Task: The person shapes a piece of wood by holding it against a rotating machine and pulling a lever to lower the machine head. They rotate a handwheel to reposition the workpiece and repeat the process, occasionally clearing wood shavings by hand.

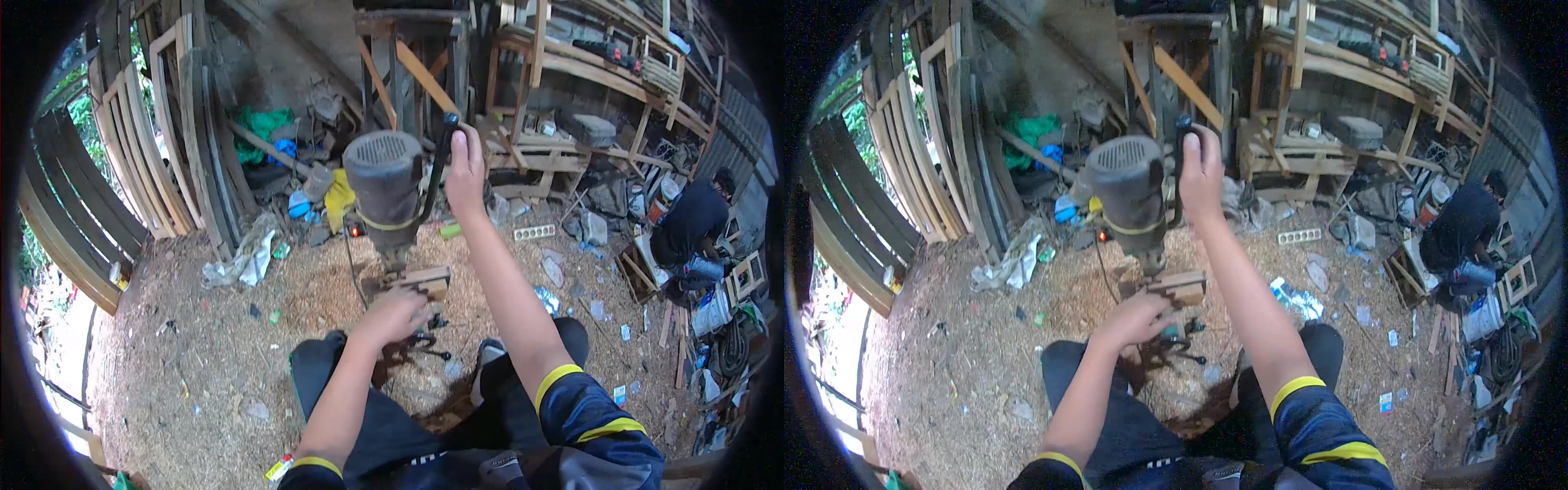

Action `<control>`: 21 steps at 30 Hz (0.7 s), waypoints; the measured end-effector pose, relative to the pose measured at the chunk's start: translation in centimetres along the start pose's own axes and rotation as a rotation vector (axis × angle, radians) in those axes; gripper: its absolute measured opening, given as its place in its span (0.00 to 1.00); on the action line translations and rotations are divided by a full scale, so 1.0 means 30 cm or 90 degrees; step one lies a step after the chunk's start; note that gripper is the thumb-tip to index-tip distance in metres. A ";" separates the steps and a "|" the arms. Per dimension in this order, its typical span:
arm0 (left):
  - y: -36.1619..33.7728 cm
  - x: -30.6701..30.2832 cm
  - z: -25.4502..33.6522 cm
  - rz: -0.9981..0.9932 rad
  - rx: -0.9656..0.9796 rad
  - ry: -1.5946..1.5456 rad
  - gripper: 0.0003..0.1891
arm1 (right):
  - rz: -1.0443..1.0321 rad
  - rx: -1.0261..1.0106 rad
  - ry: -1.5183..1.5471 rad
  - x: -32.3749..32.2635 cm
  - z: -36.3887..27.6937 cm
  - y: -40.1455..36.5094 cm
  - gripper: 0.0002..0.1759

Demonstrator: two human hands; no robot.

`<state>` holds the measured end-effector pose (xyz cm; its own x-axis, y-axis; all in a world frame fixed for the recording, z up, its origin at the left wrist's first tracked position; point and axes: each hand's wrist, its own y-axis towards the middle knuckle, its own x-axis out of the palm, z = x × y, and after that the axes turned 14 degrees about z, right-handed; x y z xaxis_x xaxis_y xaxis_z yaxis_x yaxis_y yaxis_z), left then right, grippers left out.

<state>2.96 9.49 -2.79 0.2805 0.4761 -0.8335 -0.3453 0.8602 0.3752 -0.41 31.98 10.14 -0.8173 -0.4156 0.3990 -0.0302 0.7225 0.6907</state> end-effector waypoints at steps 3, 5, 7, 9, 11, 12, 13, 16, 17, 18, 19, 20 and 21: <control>0.007 -0.006 0.016 -0.008 -0.009 -0.001 0.12 | -0.156 0.078 0.166 0.110 -0.065 0.153 0.21; 0.019 -0.039 0.056 0.034 0.011 0.001 0.11 | -0.212 0.224 0.196 0.136 -0.071 0.189 0.23; 0.042 -0.064 0.073 0.122 0.054 0.002 0.11 | -0.216 0.343 0.211 0.089 -0.093 0.158 0.25; 0.053 -0.103 0.098 0.168 0.031 -0.015 0.12 | -0.240 0.285 0.204 0.027 -0.120 0.126 0.26; 0.069 -0.113 0.067 0.089 -0.060 -0.098 0.13 | -0.232 0.262 0.196 -0.032 -0.122 0.065 0.26; 0.069 -0.107 0.049 0.047 -0.108 -0.140 0.13 | -0.238 0.255 0.193 -0.072 -0.129 0.032 0.25; 0.067 -0.092 0.029 0.028 -0.152 -0.193 0.15 | -0.245 0.246 0.192 -0.110 -0.144 0.000 0.25; 0.062 -0.066 -0.008 -0.001 -0.118 -0.160 0.13 | -0.270 0.195 0.187 -0.256 -0.152 -0.133 0.25; 0.057 -0.051 -0.034 -0.046 -0.160 -0.174 0.13 | -0.274 0.156 0.187 -0.312 -0.145 -0.194 0.26; 0.052 -0.036 -0.073 -0.038 -0.142 -0.174 0.13 | -0.281 0.120 0.186 -0.355 -0.136 -0.237 0.26; 0.046 -0.027 -0.113 -0.029 -0.129 -0.174 0.14 | -0.287 0.118 0.179 -0.381 -0.142 -0.257 0.27; 0.027 -0.019 -0.149 -0.019 -0.117 -0.176 0.14 | -0.295 0.117 0.172 -0.407 -0.159 -0.276 0.28; 0.014 -0.038 -0.158 -0.015 -0.162 -0.174 0.14 | -0.304 0.113 0.165 -0.427 -0.180 -0.284 0.29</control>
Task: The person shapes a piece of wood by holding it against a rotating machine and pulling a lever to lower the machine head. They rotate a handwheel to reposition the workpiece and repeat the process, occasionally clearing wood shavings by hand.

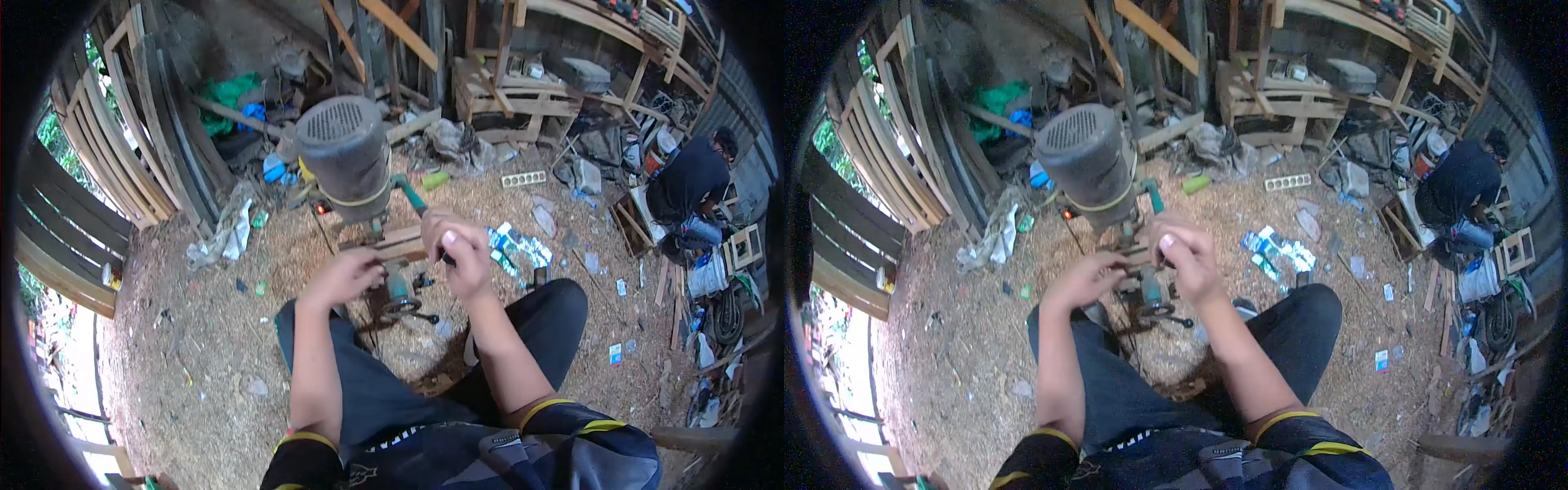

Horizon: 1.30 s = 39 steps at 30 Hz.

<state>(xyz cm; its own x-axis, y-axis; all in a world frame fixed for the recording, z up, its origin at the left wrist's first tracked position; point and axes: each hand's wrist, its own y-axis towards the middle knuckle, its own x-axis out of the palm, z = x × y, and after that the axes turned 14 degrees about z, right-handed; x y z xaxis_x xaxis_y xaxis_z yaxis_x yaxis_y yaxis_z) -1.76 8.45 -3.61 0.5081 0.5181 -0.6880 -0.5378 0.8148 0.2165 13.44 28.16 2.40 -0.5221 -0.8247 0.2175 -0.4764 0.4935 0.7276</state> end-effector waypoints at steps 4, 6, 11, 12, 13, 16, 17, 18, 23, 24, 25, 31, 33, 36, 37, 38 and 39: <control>-0.045 -0.083 -0.019 0.012 -0.095 0.050 0.17 | -0.118 0.322 0.074 -0.016 -0.061 0.085 0.32; -0.072 -0.080 -0.065 0.000 -0.130 0.086 0.18 | -0.206 0.512 0.005 -0.014 -0.107 0.167 0.28; -0.093 -0.009 -0.127 -0.223 -0.201 0.182 0.22 | -0.417 0.587 -0.203 -0.007 -0.071 0.258 0.26; -0.088 0.022 -0.115 -0.250 -0.193 0.191 0.22 | -0.422 0.590 -0.308 -0.018 -0.078 0.264 0.28; -0.088 0.052 -0.103 -0.278 -0.185 0.199 0.22 | -0.410 0.696 -0.347 0.011 -0.096 0.285 0.26; -0.100 0.277 -0.263 -0.414 -0.187 0.238 0.23 | -0.299 1.021 -0.420 0.096 -0.121 0.328 0.21; -0.108 0.314 -0.258 -0.440 -0.202 0.250 0.22 | -0.225 1.133 -0.404 0.112 -0.113 0.334 0.19; -0.111 0.347 -0.250 -0.464 -0.217 0.263 0.21 | -0.255 1.161 -0.447 0.087 -0.042 0.325 0.14; -0.137 0.286 -0.162 -0.458 -0.200 0.269 0.28 | -0.209 1.037 -0.638 0.139 -0.043 0.298 0.17; -0.141 0.291 -0.176 -0.456 -0.188 0.283 0.34 | -0.213 1.022 -0.668 0.149 -0.051 0.300 0.18; -0.153 0.294 -0.187 -0.447 -0.204 0.273 0.31 | -0.218 1.005 -0.695 0.161 -0.055 0.302 0.19; -0.196 0.316 -0.266 -0.428 -0.246 0.251 0.27 | -0.111 1.076 -0.555 0.128 -0.068 0.279 0.21; -0.172 0.314 -0.263 -0.471 -0.259 0.270 0.27 | -0.100 1.052 -0.530 0.121 -0.071 0.232 0.20; -0.139 0.294 -0.273 -0.564 -0.192 0.295 0.25 | -0.081 1.044 -0.532 0.142 -0.085 0.212 0.20; -0.129 0.289 -0.272 -0.571 -0.197 0.291 0.24 | -0.082 1.051 -0.531 0.136 -0.085 0.211 0.20; -0.117 0.281 -0.269 -0.579 -0.201 0.289 0.23 | -0.091 1.041 -0.526 0.120 -0.069 0.200 0.16; -0.108 0.277 -0.271 -0.585 -0.205 0.287 0.22 | -0.096 1.036 -0.536 0.123 -0.069 0.198 0.17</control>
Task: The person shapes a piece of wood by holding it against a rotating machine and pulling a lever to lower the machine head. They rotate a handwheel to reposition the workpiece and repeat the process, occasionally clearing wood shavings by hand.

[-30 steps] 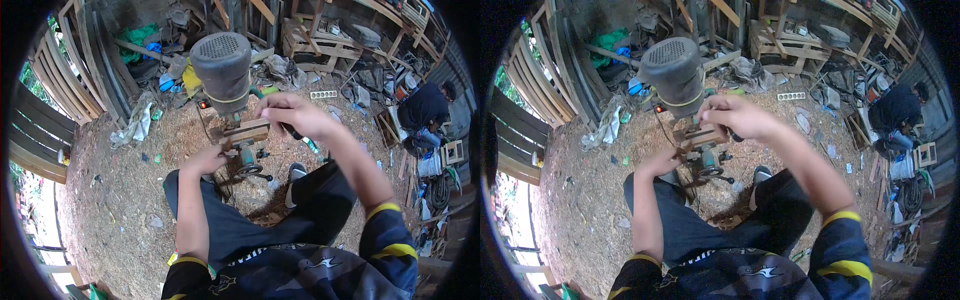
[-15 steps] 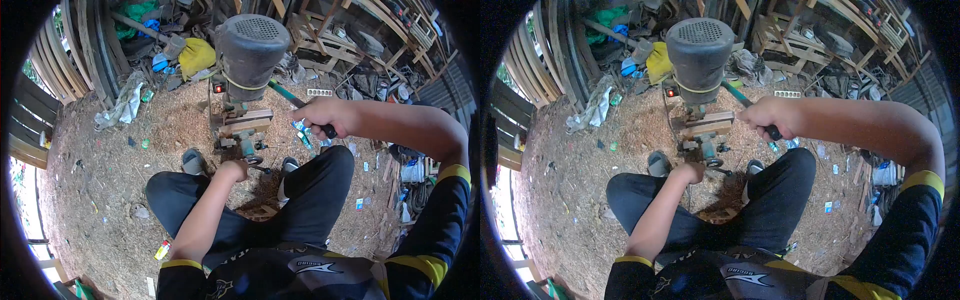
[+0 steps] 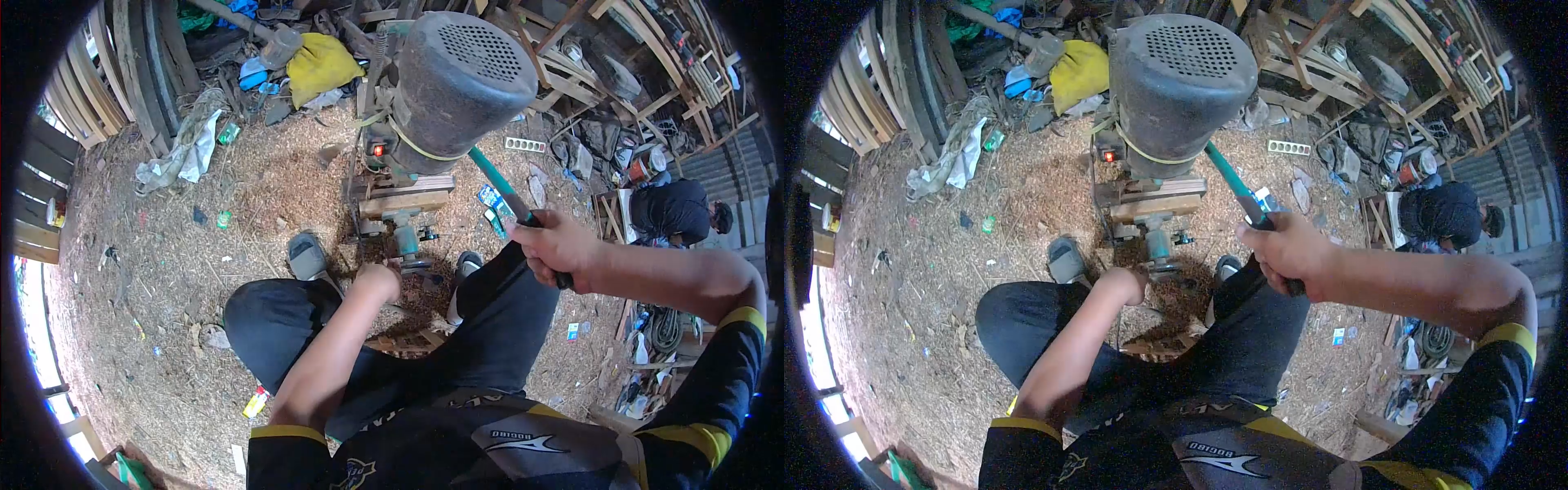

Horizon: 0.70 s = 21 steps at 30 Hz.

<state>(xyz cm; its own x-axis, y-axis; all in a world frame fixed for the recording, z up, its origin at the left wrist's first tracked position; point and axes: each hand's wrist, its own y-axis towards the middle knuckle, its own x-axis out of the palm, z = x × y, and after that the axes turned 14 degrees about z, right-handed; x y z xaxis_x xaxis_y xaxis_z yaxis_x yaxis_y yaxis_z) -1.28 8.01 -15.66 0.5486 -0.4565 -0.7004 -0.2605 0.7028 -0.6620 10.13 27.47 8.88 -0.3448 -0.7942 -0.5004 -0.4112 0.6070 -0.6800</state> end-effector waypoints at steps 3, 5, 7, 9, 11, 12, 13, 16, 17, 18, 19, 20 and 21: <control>0.073 0.043 -0.023 -0.008 0.039 0.034 0.20 | 0.039 -0.013 -0.045 0.026 -0.001 -0.018 0.18; 0.075 0.038 -0.033 -0.007 0.037 0.022 0.19 | 0.090 -0.023 -0.098 0.057 0.007 -0.023 0.19; 0.082 0.032 -0.041 -0.013 0.033 0.003 0.20 | 0.106 -0.054 -0.099 0.085 0.053 -0.002 0.20; 0.095 0.028 -0.048 -0.027 0.028 -0.025 0.25 | 0.112 -0.047 -0.124 0.106 0.085 0.013 0.20; 0.092 0.022 -0.063 0.007 0.057 -0.022 0.22 | 0.145 -0.155 -0.124 0.149 0.188 0.072 0.17; 0.089 0.023 -0.070 0.024 0.070 -0.021 0.20 | 0.160 -0.209 -0.124 0.176 0.254 0.108 0.15; 0.097 0.041 -0.073 0.056 0.070 -0.028 0.21 | 0.208 -0.270 -0.156 0.202 0.308 0.136 0.14; 0.097 0.044 -0.050 0.067 0.077 -0.018 0.24 | 0.278 -0.324 -0.158 0.300 0.442 0.224 0.13; 0.089 -0.007 -0.031 0.013 0.089 0.004 0.25 | 0.296 -0.364 -0.163 0.335 0.471 0.248 0.12; 0.078 -0.039 -0.022 -0.038 0.101 0.027 0.26 | 0.315 -0.364 -0.144 0.377 0.527 0.295 0.12; 0.206 0.123 -0.035 -0.015 0.051 0.014 0.26 | 0.323 -0.362 -0.103 0.426 0.570 0.339 0.12; 0.192 0.090 -0.022 -0.039 0.072 0.050 0.25 | 0.330 -0.362 -0.061 0.469 0.613 0.391 0.13; 0.160 0.018 0.006 -0.066 0.091 0.086 0.25 | 0.359 -0.382 -0.074 0.508 0.689 0.479 0.13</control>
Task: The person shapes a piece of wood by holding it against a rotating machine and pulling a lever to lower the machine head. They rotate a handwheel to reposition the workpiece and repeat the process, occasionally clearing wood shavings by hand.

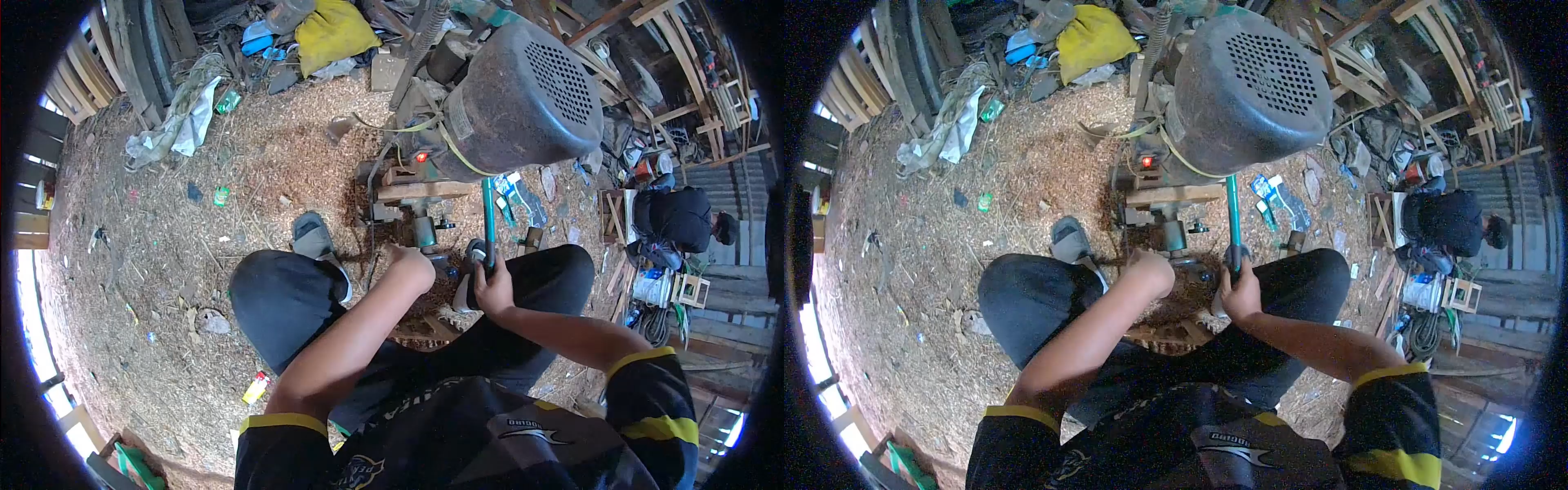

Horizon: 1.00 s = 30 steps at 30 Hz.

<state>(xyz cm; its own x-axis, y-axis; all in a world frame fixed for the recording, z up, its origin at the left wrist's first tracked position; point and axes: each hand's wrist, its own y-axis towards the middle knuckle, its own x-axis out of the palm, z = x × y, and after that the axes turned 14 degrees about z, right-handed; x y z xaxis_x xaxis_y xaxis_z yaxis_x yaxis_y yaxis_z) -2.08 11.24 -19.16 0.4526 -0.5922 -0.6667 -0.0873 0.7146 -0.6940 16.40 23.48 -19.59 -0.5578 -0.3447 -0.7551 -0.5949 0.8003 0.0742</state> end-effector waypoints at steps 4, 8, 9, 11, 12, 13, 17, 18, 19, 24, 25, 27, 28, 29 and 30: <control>-0.050 -0.060 0.018 -0.021 -0.012 0.015 0.24 | -0.005 0.102 0.165 0.125 0.128 0.005 0.12; -0.045 -0.020 0.034 0.046 -0.017 0.004 0.25 | -0.022 0.169 0.233 0.145 0.186 0.011 0.23; -0.054 -0.017 0.031 0.076 -0.025 -0.012 0.25 | -0.051 0.164 0.222 0.151 0.209 0.014 0.23; -0.118 -0.055 0.034 0.073 -0.031 -0.026 0.27 | -0.011 0.127 0.086 0.154 0.189 0.011 0.27; -0.110 -0.055 0.036 0.057 -0.043 -0.026 0.27 | 0.003 0.105 0.054 0.150 0.163 0.008 0.28; -0.112 -0.062 0.036 0.042 -0.058 -0.027 0.28 | 0.015 0.080 0.023 0.150 0.130 0.009 0.30; -0.123 -0.069 0.056 0.031 -0.064 -0.020 0.32 | 0.018 0.115 0.031 0.200 0.121 0.013 0.31; -0.112 -0.045 0.058 0.066 -0.084 -0.038 0.29 | -0.007 0.138 0.015 0.209 0.129 0.019 0.29; -0.092 -0.004 0.056 0.101 -0.103 -0.055 0.26 | -0.002 0.127 0.022 0.225 0.149 0.022 0.29; -0.043 0.059 0.034 0.137 -0.117 -0.035 0.30 | 0.031 0.088 0.082 0.261 0.161 0.028 0.25; -0.046 0.048 0.041 0.139 -0.133 -0.048 0.27 | 0.038 0.083 0.092 0.261 0.169 0.023 0.25; -0.063 0.023 0.063 0.125 -0.145 -0.062 0.24 | 0.026 0.090 0.063 0.259 0.171 0.027 0.23; -0.076 -0.001 0.070 0.111 -0.142 -0.061 0.24 | 0.024 0.087 0.065 0.265 0.180 0.025 0.22; -0.081 -0.018 0.072 0.099 -0.141 -0.060 0.24 | 0.021 0.081 0.069 0.269 0.188 0.026 0.22; -0.070 -0.020 0.064 0.081 -0.119 -0.063 0.22 | 0.004 0.096 0.068 0.257 0.180 0.026 0.22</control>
<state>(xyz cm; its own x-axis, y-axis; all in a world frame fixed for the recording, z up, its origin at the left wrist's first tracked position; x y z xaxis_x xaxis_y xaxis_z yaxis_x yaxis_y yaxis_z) -0.46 10.82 -16.77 0.5114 -0.4556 -0.7286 -0.3084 0.6941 -0.6504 14.76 24.12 -28.87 -0.6240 -0.3831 -0.6810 -0.5020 0.8645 -0.0263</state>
